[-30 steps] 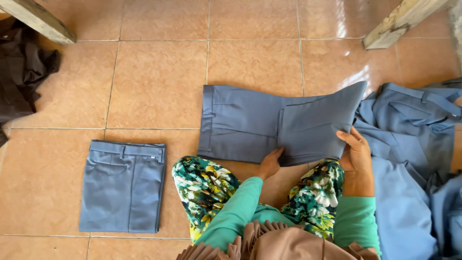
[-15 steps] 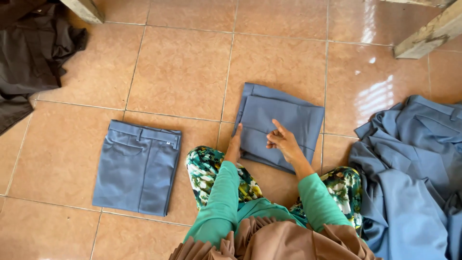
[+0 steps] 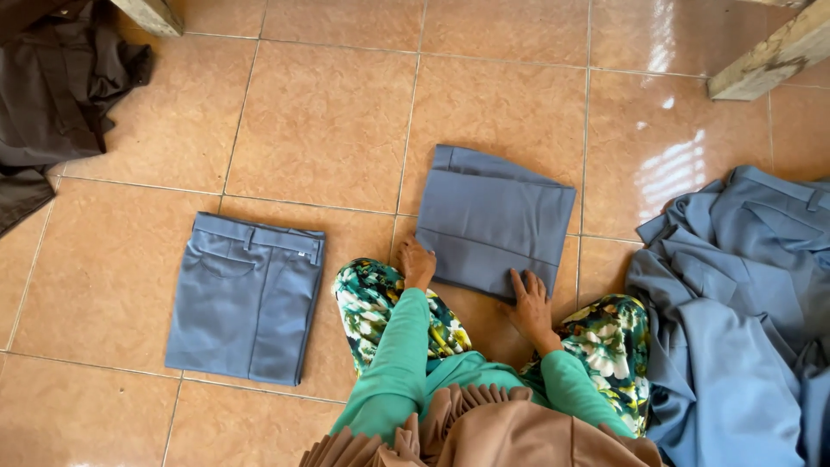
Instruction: The person sits on the floor and folds several pairs of grey trousers by hand. They lay each pair flat, fold the legs together, fold the garment in half or thirds, and place the finished piece onto a growing stack.
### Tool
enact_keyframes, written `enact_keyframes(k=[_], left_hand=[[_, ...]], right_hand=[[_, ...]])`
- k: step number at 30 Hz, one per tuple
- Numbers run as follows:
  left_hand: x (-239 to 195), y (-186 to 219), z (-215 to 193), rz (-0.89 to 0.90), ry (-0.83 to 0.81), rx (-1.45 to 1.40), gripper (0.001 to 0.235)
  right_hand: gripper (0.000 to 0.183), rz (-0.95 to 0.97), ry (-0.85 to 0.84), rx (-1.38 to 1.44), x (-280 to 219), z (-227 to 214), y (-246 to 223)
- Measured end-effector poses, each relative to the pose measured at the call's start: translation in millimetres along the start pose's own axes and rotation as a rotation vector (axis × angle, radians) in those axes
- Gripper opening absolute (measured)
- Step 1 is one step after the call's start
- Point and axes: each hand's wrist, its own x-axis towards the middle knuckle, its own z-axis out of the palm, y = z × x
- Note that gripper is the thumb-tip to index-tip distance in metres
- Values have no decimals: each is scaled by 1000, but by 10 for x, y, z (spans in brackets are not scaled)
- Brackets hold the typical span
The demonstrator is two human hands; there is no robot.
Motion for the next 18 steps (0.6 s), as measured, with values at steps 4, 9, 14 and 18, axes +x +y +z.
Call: enact_keyframes(k=[4, 9, 14, 18], left_hand=[[251, -104, 244, -46, -130, -147, 85], [-492, 347, -509, -212, -265, -541, 80], [-1046, 461, -528, -495, -484, -1706, 61], [-1446, 764, -944, -441, -350, -1900, 52]], right_hand=[[95, 8, -35, -50, -2, -106, 19], [97, -14, -7, -147, -38, -114, 169], [86, -103, 126, -123, -97, -52, 181], [68, -264, 321, -20, -53, 252, 141]])
